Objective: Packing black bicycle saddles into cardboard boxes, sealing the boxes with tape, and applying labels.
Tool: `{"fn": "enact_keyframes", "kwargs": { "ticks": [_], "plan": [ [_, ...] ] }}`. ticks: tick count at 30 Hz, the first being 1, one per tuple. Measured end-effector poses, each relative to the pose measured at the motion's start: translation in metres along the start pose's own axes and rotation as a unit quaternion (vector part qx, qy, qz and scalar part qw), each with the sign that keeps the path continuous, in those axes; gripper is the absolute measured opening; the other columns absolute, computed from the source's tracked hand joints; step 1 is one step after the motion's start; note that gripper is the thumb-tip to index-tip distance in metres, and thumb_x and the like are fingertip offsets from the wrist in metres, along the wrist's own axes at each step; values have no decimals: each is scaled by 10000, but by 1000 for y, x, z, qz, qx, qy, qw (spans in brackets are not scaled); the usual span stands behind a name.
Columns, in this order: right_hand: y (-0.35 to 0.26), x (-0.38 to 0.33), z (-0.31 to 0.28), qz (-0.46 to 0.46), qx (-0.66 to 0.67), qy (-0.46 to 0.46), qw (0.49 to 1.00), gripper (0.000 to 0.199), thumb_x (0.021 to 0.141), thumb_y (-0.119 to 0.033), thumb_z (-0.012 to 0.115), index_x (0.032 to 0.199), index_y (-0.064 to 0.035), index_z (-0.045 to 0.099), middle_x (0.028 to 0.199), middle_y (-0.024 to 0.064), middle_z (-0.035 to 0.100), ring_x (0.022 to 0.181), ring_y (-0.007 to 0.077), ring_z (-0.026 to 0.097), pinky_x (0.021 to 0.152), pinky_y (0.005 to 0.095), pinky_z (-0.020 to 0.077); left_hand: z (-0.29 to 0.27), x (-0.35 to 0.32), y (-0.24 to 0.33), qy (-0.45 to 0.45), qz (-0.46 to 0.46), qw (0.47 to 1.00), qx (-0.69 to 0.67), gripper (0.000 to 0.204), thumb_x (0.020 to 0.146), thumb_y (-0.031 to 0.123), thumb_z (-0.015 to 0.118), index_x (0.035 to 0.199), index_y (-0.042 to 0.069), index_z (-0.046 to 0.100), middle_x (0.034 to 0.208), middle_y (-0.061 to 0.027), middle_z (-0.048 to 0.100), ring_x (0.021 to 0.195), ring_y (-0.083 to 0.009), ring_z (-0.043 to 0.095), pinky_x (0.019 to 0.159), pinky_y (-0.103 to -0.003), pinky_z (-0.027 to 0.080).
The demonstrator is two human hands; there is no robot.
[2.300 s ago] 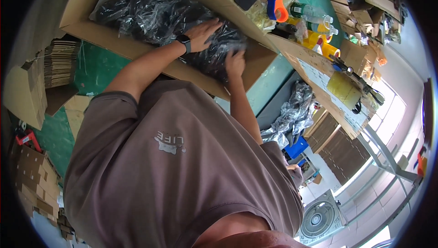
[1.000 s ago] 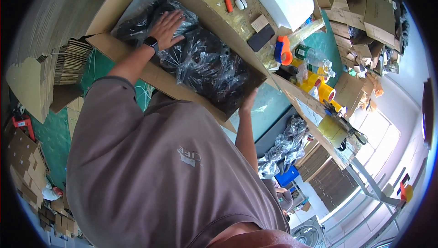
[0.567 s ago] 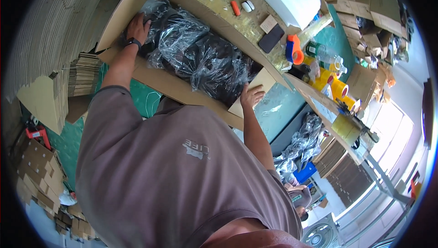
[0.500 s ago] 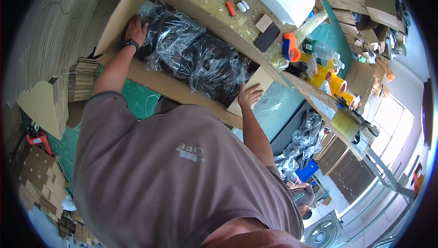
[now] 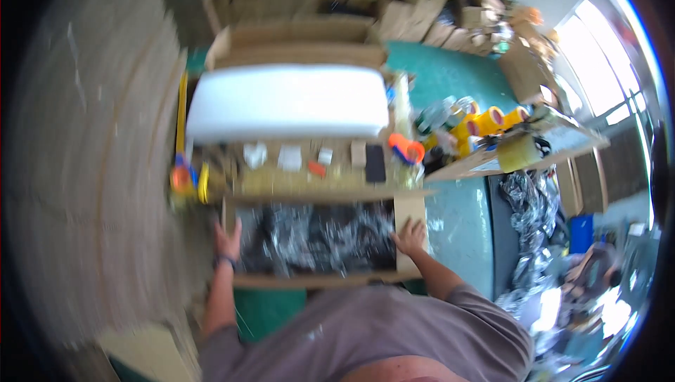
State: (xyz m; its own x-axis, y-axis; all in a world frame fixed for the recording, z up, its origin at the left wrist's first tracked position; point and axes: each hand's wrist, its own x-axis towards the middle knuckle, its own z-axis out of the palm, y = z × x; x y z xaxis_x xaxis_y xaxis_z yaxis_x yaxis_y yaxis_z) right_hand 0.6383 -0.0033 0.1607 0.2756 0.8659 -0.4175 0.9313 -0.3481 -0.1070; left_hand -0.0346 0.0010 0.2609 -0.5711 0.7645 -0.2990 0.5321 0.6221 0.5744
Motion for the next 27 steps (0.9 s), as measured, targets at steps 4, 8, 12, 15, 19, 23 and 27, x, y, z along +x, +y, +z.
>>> {"fn": "enact_keyframes", "kwargs": {
  "ticks": [4, 8, 12, 15, 19, 23, 27],
  "plan": [
    [40, -28, -28, -154, 9, -95, 983, 1265, 907, -932, 545, 1785, -117, 139, 1774, 425, 47, 1655, 617, 45, 1310, 714, 173, -27, -12, -42, -68, -46, 991, -109, 1241, 967, 702, 726, 1749, -49, 121, 1789, -328, 246, 1659, -436, 292, 1347, -459, 280],
    [59, -42, -30, -168, -7, -111, 979, 1279, 891, -946, 548, 1786, -126, 146, 1794, 394, 13, 1667, 596, 27, 1311, 712, 177, -1, -3, -74, 6, -33, 993, -116, 1146, 946, 538, 809, 1721, -67, 220, 1782, -301, 290, 1651, -424, 310, 1354, -462, 266],
    [41, -69, -26, -118, -37, -95, 988, 1314, 865, -978, 534, 1787, -127, 142, 1806, 373, -32, 1680, 565, -16, 1324, 705, 122, 16, -26, -14, 60, -53, 996, 43, 1087, 910, 405, 854, 1699, -69, 276, 1767, -305, 315, 1623, -454, 343, 1353, -511, 269],
    [38, -70, -17, -118, -9, -69, 991, 1338, 852, -993, 527, 1785, -115, 143, 1812, 361, -46, 1682, 560, -34, 1326, 703, 99, 74, -25, -34, 55, -32, 998, 30, 1104, 904, 479, 834, 1700, -56, 286, 1775, -312, 291, 1643, -444, 314, 1368, -532, 223],
    [33, -70, -20, -98, -11, -81, 992, 1378, 836, -1003, 535, 1785, -97, 112, 1819, 341, -69, 1684, 551, -73, 1326, 701, 108, 172, -63, -8, -42, -91, 977, 189, 1471, 756, 862, 769, 1745, -42, 162, 1803, -381, 60, 1696, -512, 0, 1368, -608, 25],
    [40, -42, -18, -257, -72, -409, 873, 1160, 956, -905, 512, 1653, 12, 377, 1683, 385, 299, 1544, 536, 322, 1266, 609, 308, 172, -25, -54, -80, -74, 978, 177, 1550, 689, 934, 753, 1747, -39, 173, 1803, -368, 116, 1706, -478, 1, 1371, -601, 24],
    [84, -87, -44, -429, -5, -456, 780, 952, 1016, -667, 710, 1530, 108, 506, 1525, 322, 539, 1438, 425, 516, 1228, 535, 400, 99, -43, -36, -260, 52, 950, 165, 1410, 774, 831, 774, 1770, 75, 123, 1823, -296, 130, 1701, -444, 80, 1369, -578, 116]
  ]
}}
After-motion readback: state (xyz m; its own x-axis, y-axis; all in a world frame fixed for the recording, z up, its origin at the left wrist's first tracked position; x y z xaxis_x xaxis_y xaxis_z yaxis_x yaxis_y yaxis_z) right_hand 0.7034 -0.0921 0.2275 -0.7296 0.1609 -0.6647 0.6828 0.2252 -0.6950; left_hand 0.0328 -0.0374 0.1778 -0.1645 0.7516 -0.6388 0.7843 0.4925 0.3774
